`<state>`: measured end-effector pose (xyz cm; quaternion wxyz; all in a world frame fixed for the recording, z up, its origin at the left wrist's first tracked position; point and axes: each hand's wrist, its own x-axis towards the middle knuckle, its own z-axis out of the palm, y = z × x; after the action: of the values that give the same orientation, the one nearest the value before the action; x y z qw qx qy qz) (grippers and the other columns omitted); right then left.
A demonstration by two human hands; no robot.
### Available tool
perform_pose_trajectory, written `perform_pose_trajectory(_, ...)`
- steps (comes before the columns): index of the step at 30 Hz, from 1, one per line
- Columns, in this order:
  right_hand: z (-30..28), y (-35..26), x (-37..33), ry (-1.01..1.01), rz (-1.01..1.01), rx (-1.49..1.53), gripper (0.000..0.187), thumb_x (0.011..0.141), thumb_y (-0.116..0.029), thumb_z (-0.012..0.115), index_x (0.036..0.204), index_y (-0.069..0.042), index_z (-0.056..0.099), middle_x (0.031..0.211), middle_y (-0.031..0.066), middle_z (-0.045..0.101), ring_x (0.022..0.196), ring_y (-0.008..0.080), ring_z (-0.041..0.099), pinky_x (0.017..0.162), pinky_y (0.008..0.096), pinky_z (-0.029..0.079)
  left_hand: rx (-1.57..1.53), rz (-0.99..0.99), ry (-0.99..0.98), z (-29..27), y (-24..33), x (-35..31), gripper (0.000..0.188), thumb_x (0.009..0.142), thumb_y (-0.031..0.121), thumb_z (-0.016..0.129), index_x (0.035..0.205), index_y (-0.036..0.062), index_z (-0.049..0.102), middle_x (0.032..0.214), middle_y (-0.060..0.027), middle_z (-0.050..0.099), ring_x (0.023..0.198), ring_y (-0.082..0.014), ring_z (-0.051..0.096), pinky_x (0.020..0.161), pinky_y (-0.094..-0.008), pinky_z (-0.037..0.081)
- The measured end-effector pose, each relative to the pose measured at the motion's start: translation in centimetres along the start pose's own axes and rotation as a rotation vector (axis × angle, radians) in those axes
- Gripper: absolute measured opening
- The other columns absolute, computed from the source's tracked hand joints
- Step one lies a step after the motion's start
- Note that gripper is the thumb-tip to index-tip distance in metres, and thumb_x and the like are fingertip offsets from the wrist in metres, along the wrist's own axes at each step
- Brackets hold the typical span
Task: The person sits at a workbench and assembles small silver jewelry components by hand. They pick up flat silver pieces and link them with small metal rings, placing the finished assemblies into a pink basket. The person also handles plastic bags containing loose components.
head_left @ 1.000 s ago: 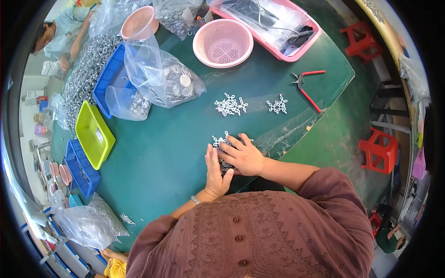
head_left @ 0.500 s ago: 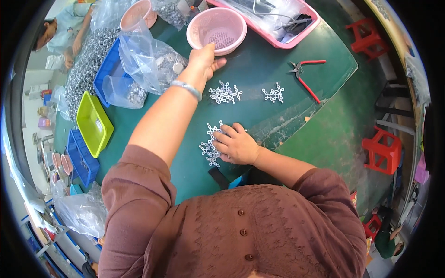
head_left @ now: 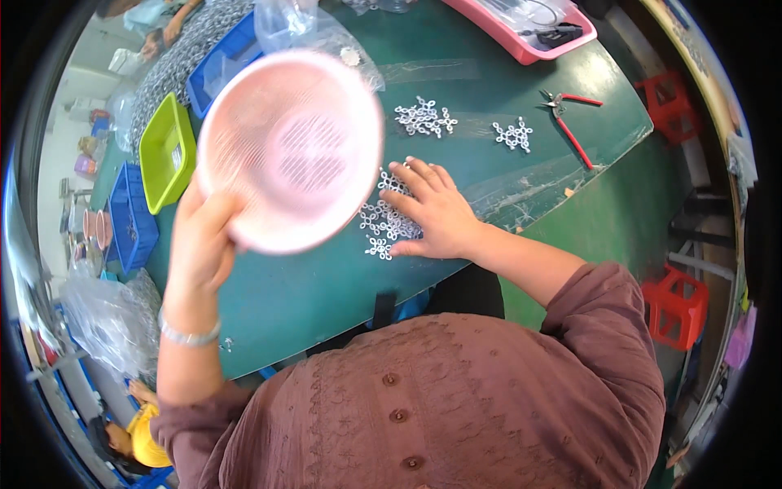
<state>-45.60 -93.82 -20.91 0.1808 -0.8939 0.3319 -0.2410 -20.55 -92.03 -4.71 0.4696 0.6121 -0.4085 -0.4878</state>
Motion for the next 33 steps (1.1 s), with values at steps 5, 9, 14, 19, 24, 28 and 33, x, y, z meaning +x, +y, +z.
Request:
perform_pose_trajectory(5,1.5,-0.1,-0.2,-0.006,-0.038,-0.152,0.065,0.07,-0.056,0.059,0.122,-0.019,0.048,0.134,0.0207,0.03,0.124,0.0428,0.026,0.099,0.0543,0.023,-0.046,-0.152,0.062,-5.2,-5.0,-11.5,0.056,0.069,-0.001,0.046,0.124,-0.0059,0.038,0.104,-0.0141,0.057,0.081,-0.0164,0.061,0.063,-0.0234,0.051)
perform_pose_trajectory(9,2.6,0.3,-0.1,0.018,-0.091,-0.198,0.055,0.073,-0.053,0.056,0.115,-0.017,0.055,0.126,0.0182,0.043,0.12,0.0374,0.035,0.098,0.0461,0.026,-0.132,-0.214,0.086,-2.4,-11.1,-16.8,0.051,0.069,0.001,0.048,0.119,-0.005,0.042,0.092,-0.0113,0.06,0.059,-0.0113,0.057,0.043,-0.0191,0.044)
perform_pose_trajectory(14,2.8,0.3,0.1,-0.012,-0.078,-0.222,0.054,0.074,-0.056,0.054,0.113,-0.017,0.057,0.124,0.016,0.045,0.118,0.0309,0.038,0.098,0.0421,0.028,-0.162,-0.324,-0.249,1.9,-14.3,-20.0,0.041,0.073,0.0,0.046,0.114,-0.0035,0.045,0.075,-0.0079,0.059,0.043,-0.0076,0.05,0.033,-0.0177,0.037)
perform_pose_trajectory(19,2.7,0.5,-0.1,-0.021,-0.034,-0.251,0.053,0.075,-0.054,0.055,0.113,-0.018,0.056,0.125,0.0153,0.045,0.118,0.0309,0.039,0.097,0.042,0.03,-0.091,-0.528,-0.441,7.2,-19.4,-18.7,0.032,0.072,0.002,0.049,0.104,-0.0029,0.048,0.072,-0.0085,0.057,0.042,-0.0097,0.048,0.033,-0.019,0.036)
perform_pose_trajectory(24,2.9,-0.8,-0.5,-0.008,0.035,-0.216,0.051,0.072,-0.053,0.056,0.11,-0.019,0.059,0.123,0.0142,0.046,0.117,0.0292,0.04,0.097,0.041,0.03,-0.154,-0.669,-0.126,11.2,-25.6,-15.4,0.022,0.075,0.001,0.045,0.096,-0.0018,0.051,0.069,-0.0105,0.056,0.05,-0.0157,0.055,0.037,-0.0197,0.044)
perform_pose_trajectory(28,3.1,-2.1,-1.8,0.066,0.025,-0.189,0.049,0.07,-0.048,0.061,0.106,-0.015,0.06,0.117,0.0143,0.049,0.114,0.0284,0.041,0.095,0.0395,0.031,-0.43,-0.625,-0.092,12.0,-27.7,-12.9,0.011,0.078,0.004,0.045,0.076,-0.0045,0.052,0.066,-0.0124,0.055,0.054,-0.0187,0.056,0.042,-0.0213,0.046)
perform_pose_trajectory(33,3.6,-3.8,-4.0,0.134,0.048,-0.194,0.049,0.07,-0.043,0.063,0.107,-0.01,0.058,0.119,0.0176,0.047,0.114,0.0312,0.04,0.096,0.0407,0.03,-0.486,-0.603,-0.046,12.6,-25.6,-13.1,0.014,0.079,0.005,0.044,0.074,-0.0049,0.052,0.065,-0.0127,0.055,0.053,-0.0188,0.054,0.044,-0.0225,0.045)
